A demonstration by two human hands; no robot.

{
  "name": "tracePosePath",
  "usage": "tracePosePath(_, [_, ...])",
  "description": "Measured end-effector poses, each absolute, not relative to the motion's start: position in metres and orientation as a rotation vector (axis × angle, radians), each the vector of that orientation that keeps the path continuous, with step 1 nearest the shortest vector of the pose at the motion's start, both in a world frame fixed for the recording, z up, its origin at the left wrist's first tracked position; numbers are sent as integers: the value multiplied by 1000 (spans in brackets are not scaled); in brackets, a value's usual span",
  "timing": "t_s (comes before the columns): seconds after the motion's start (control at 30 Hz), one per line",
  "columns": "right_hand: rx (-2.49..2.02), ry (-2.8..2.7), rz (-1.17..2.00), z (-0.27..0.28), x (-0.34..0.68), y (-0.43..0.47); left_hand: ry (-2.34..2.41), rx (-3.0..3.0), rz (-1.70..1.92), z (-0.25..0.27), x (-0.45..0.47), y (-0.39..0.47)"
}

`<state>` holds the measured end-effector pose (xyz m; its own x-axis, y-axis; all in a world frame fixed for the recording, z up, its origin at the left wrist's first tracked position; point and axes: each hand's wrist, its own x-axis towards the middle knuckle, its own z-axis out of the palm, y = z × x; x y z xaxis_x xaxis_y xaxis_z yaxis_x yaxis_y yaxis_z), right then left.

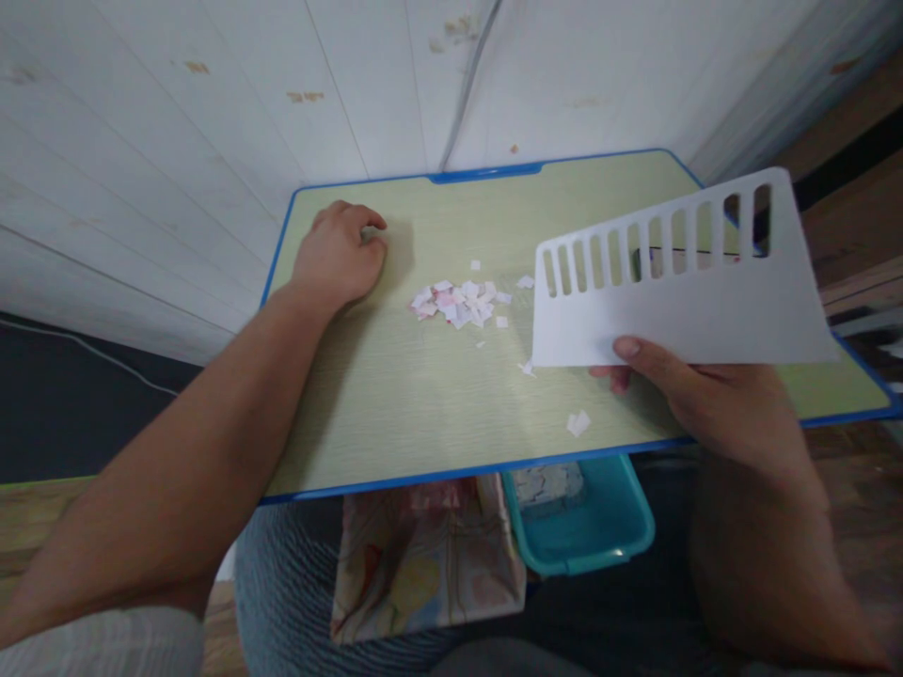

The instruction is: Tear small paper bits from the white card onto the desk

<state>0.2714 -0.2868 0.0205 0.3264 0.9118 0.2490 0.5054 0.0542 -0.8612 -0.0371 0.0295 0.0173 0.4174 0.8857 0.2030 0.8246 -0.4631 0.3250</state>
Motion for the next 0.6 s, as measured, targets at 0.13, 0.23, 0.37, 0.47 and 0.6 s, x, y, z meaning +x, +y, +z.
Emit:
tracePosePath(0.13, [-1639,-1350,476,17,273,-288,1523,2492,527,18,-36,29])
tracePosePath(0.23, [-1631,-1359,455,16,273,-287,1535,2497,522,18,-36,29])
tracePosePath(0.37, [-1619,-1340,459,18,270,-285,1537,2498,513,17,-37,29])
tracePosePath(0.47, [-1614,-1294,515,20,268,-285,1528,2504,514,17,-37,31])
tracePosePath(0.6, [-1619,-1105,532,19,268,-285,1488,2513,531,15,-39,33])
